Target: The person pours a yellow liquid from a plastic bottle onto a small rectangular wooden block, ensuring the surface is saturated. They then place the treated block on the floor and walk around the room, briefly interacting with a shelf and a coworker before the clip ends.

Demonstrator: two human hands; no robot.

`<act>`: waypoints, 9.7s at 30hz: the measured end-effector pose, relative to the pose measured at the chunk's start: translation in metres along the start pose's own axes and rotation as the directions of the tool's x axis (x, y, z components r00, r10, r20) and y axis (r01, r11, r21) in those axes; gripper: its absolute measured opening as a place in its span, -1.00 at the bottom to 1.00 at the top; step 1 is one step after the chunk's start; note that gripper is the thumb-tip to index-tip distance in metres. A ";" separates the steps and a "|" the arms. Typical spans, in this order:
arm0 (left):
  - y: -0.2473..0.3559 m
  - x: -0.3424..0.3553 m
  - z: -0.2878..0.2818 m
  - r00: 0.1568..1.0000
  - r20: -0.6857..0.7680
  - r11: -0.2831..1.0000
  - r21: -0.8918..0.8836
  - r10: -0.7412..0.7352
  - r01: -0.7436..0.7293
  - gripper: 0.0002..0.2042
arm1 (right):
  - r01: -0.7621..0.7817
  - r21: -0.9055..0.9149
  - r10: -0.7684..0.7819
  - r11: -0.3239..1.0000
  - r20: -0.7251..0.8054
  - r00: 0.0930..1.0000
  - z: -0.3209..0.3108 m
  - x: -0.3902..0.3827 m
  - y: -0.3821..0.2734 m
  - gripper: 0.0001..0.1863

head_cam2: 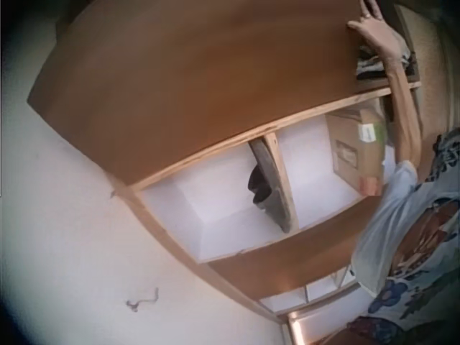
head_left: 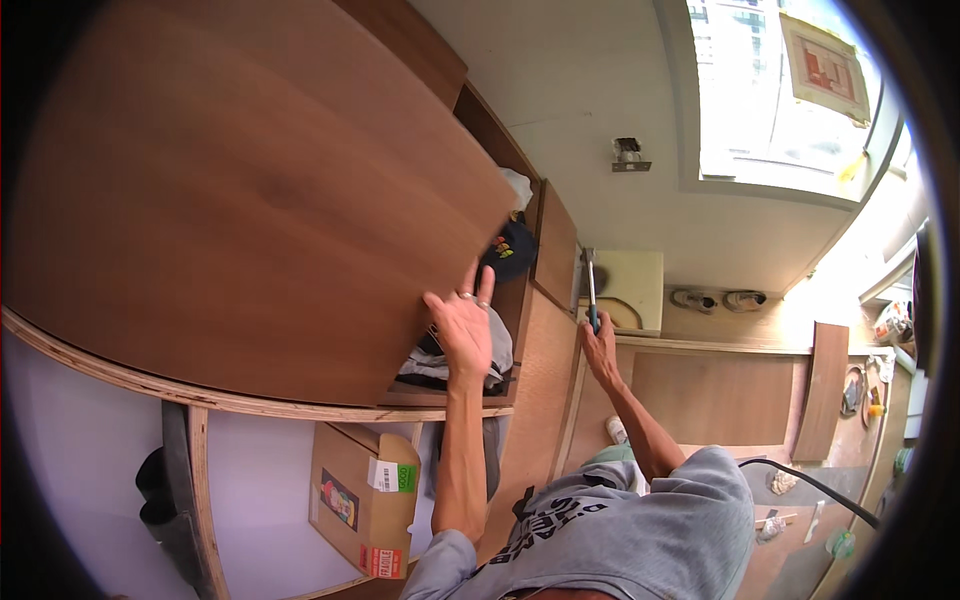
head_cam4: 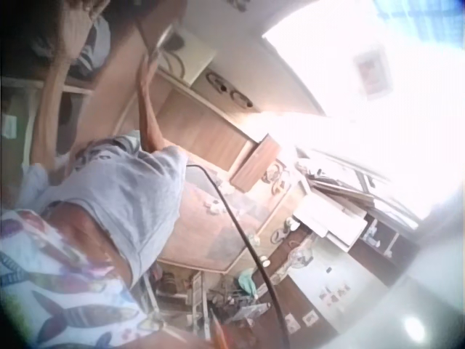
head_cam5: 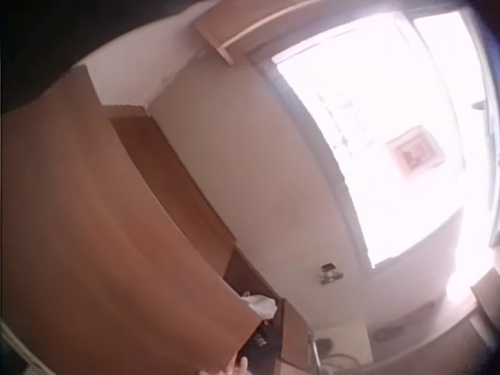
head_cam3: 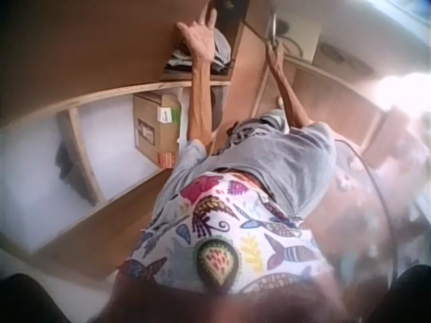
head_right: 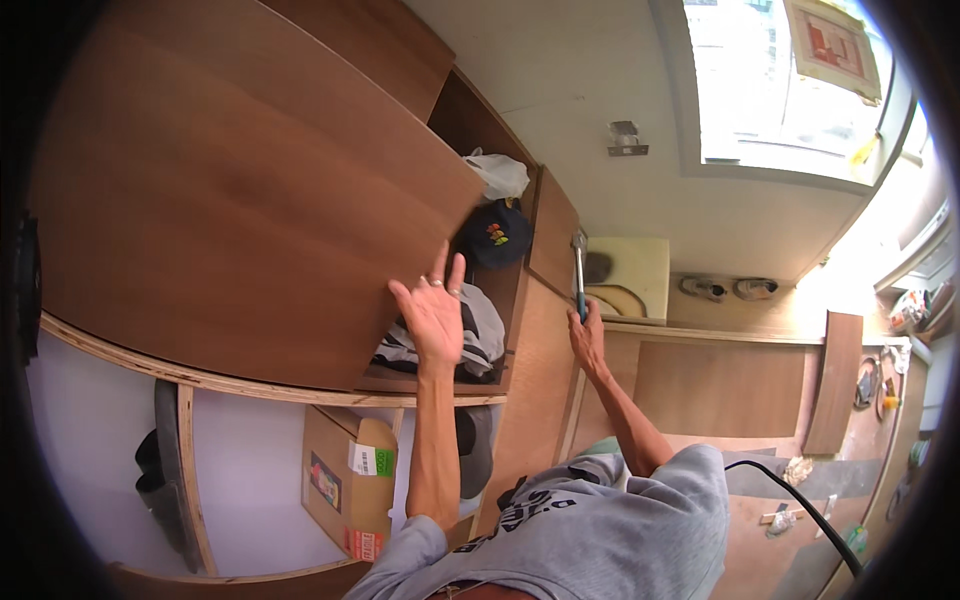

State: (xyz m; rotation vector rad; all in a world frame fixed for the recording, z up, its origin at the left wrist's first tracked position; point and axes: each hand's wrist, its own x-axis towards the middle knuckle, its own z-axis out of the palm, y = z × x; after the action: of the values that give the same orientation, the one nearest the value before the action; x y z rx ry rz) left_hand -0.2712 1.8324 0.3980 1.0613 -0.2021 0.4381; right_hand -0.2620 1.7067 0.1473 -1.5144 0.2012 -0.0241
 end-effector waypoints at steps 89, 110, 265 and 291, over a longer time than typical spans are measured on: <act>0.155 -0.561 -0.069 0.729 -0.678 0.933 0.314 0.090 0.177 -0.53 | 0.709 0.242 -0.676 0.662 0.601 0.426 0.101 -0.173 0.049 -0.73; 0.240 -0.962 -0.021 0.219 -0.903 0.851 0.423 0.369 0.312 -0.62 | 0.502 0.030 0.438 0.865 0.445 -0.781 0.094 -0.874 0.247 -0.72; -0.080 -1.259 0.141 -0.546 -0.526 0.669 -0.059 -0.652 -0.741 -0.72 | 0.469 -0.073 0.474 0.880 0.154 -0.867 0.001 -1.012 0.440 -0.80; -0.097 -1.229 0.184 -0.653 -0.370 0.622 0.217 -0.661 -0.752 -0.62 | 0.240 0.657 0.610 0.715 -0.417 -0.674 -0.178 -1.245 0.428 -0.60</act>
State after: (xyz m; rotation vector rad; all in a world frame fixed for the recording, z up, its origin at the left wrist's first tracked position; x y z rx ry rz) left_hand -1.3205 1.3245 -0.0418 -1.2103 1.4502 1.5109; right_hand -1.5587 1.7314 -0.1398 -0.0209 2.2321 -1.0851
